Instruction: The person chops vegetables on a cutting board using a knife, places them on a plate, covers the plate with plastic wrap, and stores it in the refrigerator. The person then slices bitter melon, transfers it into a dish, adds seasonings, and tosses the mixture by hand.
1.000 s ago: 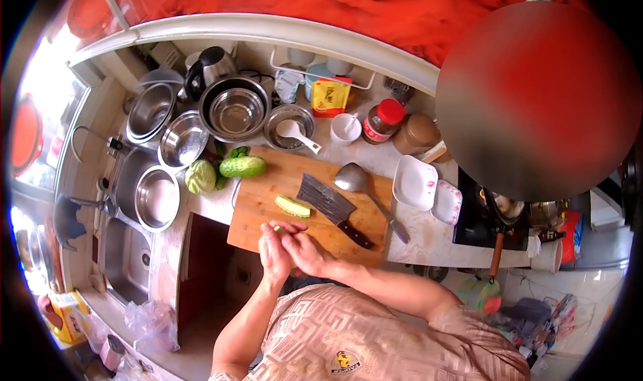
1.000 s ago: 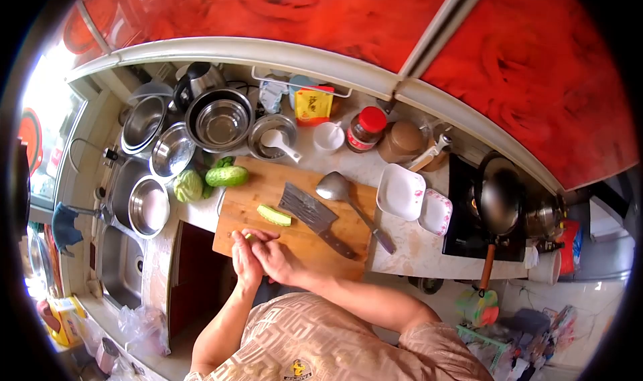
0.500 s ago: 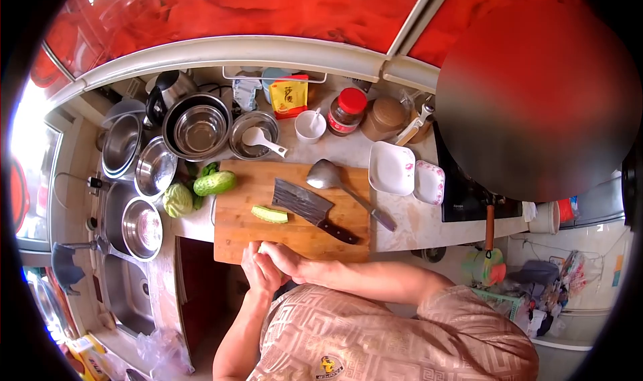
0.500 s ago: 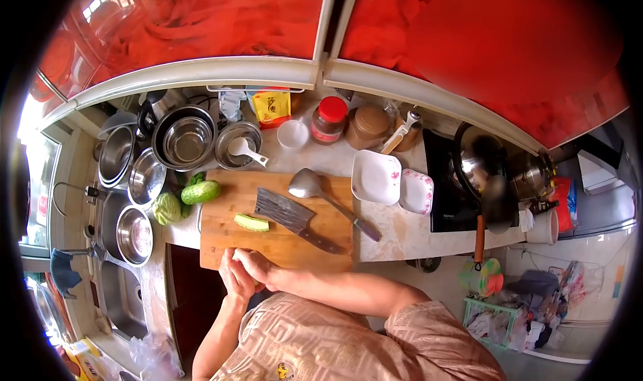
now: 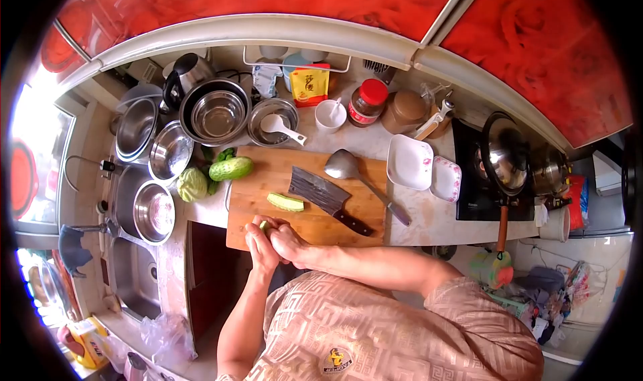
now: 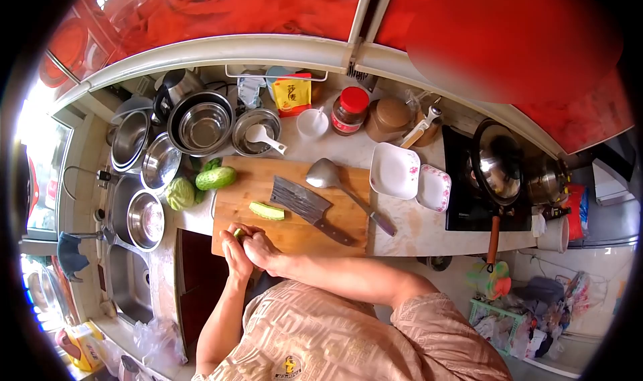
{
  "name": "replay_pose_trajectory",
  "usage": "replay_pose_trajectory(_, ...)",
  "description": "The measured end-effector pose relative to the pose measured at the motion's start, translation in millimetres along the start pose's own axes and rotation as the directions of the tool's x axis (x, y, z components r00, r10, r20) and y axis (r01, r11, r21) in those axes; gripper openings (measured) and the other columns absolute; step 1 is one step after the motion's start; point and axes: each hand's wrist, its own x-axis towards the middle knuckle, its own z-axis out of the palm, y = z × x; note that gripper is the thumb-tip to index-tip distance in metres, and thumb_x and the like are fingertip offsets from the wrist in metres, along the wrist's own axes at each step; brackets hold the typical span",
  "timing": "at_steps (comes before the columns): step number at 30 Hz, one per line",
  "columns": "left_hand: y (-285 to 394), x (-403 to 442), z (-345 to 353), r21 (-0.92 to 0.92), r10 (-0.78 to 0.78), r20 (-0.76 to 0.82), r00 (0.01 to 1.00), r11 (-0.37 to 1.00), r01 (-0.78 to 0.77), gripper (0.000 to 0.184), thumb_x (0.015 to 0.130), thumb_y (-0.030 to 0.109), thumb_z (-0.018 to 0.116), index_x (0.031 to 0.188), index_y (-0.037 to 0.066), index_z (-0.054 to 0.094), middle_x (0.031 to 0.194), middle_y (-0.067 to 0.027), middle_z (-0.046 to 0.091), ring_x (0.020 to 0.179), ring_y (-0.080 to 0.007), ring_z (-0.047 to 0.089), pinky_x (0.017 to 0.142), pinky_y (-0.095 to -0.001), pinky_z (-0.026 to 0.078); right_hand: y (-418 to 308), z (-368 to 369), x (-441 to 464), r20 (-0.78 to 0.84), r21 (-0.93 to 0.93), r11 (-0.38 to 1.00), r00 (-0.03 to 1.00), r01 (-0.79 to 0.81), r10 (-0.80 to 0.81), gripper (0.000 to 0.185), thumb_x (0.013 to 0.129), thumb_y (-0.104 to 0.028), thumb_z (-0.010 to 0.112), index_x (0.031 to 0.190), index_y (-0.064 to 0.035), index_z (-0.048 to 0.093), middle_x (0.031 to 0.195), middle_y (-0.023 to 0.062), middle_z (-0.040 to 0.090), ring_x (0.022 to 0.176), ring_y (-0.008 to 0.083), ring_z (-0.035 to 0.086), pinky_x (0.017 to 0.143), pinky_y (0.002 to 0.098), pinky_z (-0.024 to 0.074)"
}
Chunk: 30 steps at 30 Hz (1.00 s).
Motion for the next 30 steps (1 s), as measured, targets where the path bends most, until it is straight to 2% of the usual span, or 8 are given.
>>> replay_pose_trajectory(7,-3,3,-11,-0.188,-0.125,0.004,0.992,0.974,0.124,0.079,0.098,0.067,0.012,0.082,0.0,0.05,0.087,-0.0225,0.069,0.08,-0.0253,0.065,0.076,-0.0333,0.052,-13,-1,3,0.056,-0.096,0.981,0.983,-0.167,0.173,0.034,0.089,-0.018,0.048,0.12,-0.006,0.052,0.087,0.0087,0.057,0.059,0.0154,0.054,0.039,0.0297,0.0418)
replay_pose_trajectory(9,5,6,-12,-0.209,-0.172,-0.029,0.985,0.964,0.162,0.076,0.098,0.067,0.013,0.083,0.001,0.049,0.084,-0.0222,0.068,0.08,-0.0273,0.065,0.079,-0.035,0.052,-16,-3,-3,0.083,0.045,0.98,0.978,-0.193,0.189,0.027,0.089,-0.017,0.047,0.112,-0.0048,0.057,0.087,0.0073,0.057,0.067,0.0162,0.057,0.044,0.0306,0.0472)
replay_pose_trajectory(10,8,8,-12,-0.25,-0.156,-0.079,0.985,0.959,0.132,0.074,0.098,0.066,0.014,0.084,0.002,0.048,0.082,-0.0216,0.067,0.081,-0.0283,0.065,0.08,-0.0361,0.052,-15,-10,-1,0.163,0.061,0.962,0.953,-0.268,0.255,0.022,0.089,-0.016,0.049,0.104,-0.0039,0.06,0.09,0.0063,0.057,0.078,0.0175,0.06,0.056,0.0327,0.0553)
replay_pose_trajectory(15,3,11,-22,-0.267,-0.042,-0.147,0.988,0.964,0.001,0.071,0.099,0.065,0.015,0.088,0.003,0.047,0.081,-0.0193,0.064,0.08,-0.0292,0.065,0.079,-0.0372,0.052,-20,-19,5,0.293,0.131,0.953,0.929,-0.273,0.225,0.03,0.094,-0.023,0.052,0.115,-0.0021,0.057,0.105,0.0103,0.062,0.096,0.0203,0.064,0.079,0.0375,0.0581)
replay_pose_trajectory(19,9,10,-15,-0.239,-0.043,-0.11,0.993,0.971,0.015,0.071,0.099,0.065,0.017,0.088,0.002,0.047,0.082,-0.0196,0.065,0.079,-0.0267,0.066,0.072,-0.0343,0.054,-33,-21,1,0.298,-0.051,0.934,0.887,-0.353,0.352,0.031,0.095,-0.029,0.049,0.113,-0.0045,0.055,0.089,0.0069,0.058,0.068,0.0178,0.06,0.059,0.0326,0.0577)
replay_pose_trajectory(22,7,12,-5,-0.066,0.093,-0.043,0.995,0.993,-0.096,0.069,0.101,0.061,0.018,0.083,0.001,0.047,0.082,-0.0192,0.067,0.077,-0.0253,0.067,0.071,-0.0338,0.054,-25,-21,7,0.336,-0.117,0.985,0.928,-0.128,0.16,0.027,0.099,-0.026,0.04,0.118,-0.0111,0.052,0.073,0.0035,0.055,0.05,0.0109,0.05,0.039,0.0264,0.0422)
replay_pose_trajectory(27,-1,10,-1,0.008,0.12,-0.029,0.992,0.993,-0.119,0.067,0.102,0.059,0.021,0.079,0.001,0.046,0.075,-0.0186,0.067,0.074,-0.0266,0.066,0.073,-0.0374,0.053,-18,-15,4,0.215,-0.04,0.984,0.96,-0.173,0.178,0.025,0.097,-0.017,0.044,0.12,-0.0147,0.051,0.066,0.0016,0.052,0.043,0.0078,0.041,0.035,0.0246,0.0315)
replay_pose_trajectory(30,-9,9,-4,-0.246,-0.094,-0.142,0.985,0.968,0.057,0.065,0.099,0.063,0.027,0.079,0.004,0.044,0.07,-0.016,0.061,0.067,-0.026,0.062,0.067,-0.0414,0.053,12,-19,17,0.161,-0.016,0.98,0.967,-0.2,0.2,0.013,0.088,-0.006,0.048,0.094,-0.0039,0.06,0.069,0.0026,0.053,0.049,0.0086,0.044,0.037,0.0231,0.0317)
